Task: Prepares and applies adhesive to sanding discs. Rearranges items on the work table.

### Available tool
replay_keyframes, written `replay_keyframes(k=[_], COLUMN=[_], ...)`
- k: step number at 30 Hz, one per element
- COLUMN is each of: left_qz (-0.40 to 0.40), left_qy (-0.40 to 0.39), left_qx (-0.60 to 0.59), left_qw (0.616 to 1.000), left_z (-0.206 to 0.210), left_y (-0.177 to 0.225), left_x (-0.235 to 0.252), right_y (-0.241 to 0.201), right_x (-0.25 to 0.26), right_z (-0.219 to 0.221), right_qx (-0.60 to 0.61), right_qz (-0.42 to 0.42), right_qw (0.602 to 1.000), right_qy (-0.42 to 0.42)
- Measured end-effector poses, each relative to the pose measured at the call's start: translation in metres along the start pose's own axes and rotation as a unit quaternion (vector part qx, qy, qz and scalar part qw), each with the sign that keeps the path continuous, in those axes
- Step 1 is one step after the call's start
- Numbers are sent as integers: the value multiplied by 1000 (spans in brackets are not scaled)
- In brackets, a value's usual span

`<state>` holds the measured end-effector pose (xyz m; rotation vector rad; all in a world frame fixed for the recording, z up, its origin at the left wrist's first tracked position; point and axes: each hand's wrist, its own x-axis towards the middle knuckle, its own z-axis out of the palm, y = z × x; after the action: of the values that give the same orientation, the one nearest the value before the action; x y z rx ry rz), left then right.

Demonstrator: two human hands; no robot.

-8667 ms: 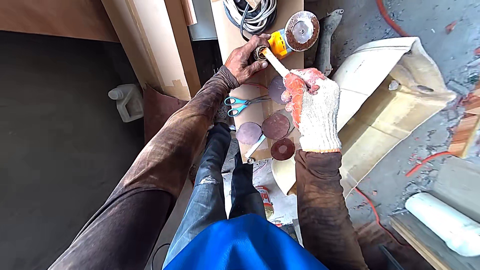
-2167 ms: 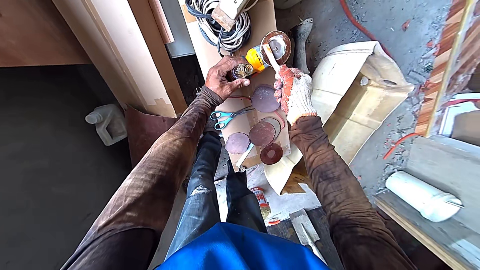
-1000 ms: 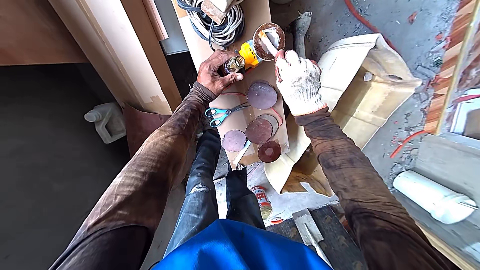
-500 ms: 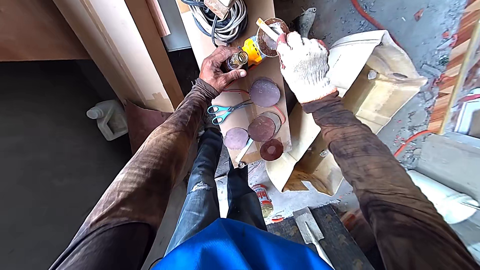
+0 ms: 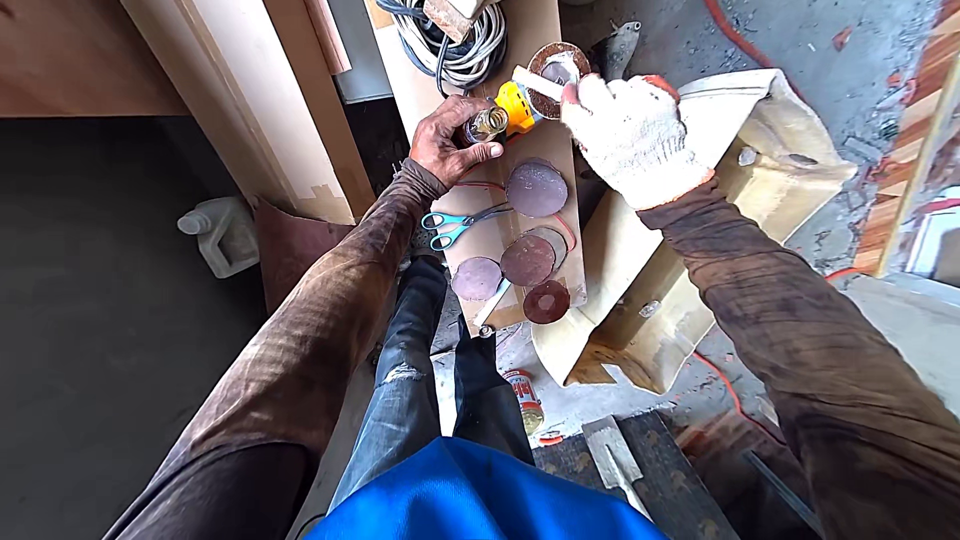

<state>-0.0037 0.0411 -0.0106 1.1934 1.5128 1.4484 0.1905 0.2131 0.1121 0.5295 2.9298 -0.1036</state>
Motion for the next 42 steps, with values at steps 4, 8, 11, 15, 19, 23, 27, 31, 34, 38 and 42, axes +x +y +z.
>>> replay_keyframes(k=[4, 8, 11, 15, 19, 23, 27, 31, 34, 38, 42], left_qz=[1, -11, -10, -7, -2, -11, -9, -9, -26, -34, -30], left_qy=[2, -4, -5, -10, -6, -7, -9, 0, 3, 4, 6], left_qx=[5, 0, -8, -2, -5, -3, 4, -1, -2, 7, 5], left_qw=[1000, 1000, 1000, 1000, 1000, 1000, 1000, 1000, 1000, 999, 1000], left_z=[2, 0, 2, 0, 0, 2, -1, 2, 1, 2, 2], left_y=[2, 2, 0, -1, -2, 0, -1, -1, 1, 3, 2], left_x=[1, -1, 1, -1, 2, -1, 2, 2, 1, 0, 0], right_y=[3, -5, -9, -16, -14, -22, -37, -51, -60, -64, -64], right_x=[-4, 3, 12, 16, 17, 0, 5, 20, -3, -38, -33], right_z=[-7, -9, -14, -15, -20, -17, -14, -13, -2, 14, 12], right_qx=[-15, -14, 2, 8, -20, -6, 9, 35, 41, 7, -3], right_qz=[96, 135, 148, 145, 167, 242, 275, 249, 208, 216, 205], right_qw=[995, 990, 988, 988, 985, 969, 959, 965, 976, 976, 974], right_qy=[-28, -33, -39, -60, -45, -58, -69, -81, -49, -20, 98])
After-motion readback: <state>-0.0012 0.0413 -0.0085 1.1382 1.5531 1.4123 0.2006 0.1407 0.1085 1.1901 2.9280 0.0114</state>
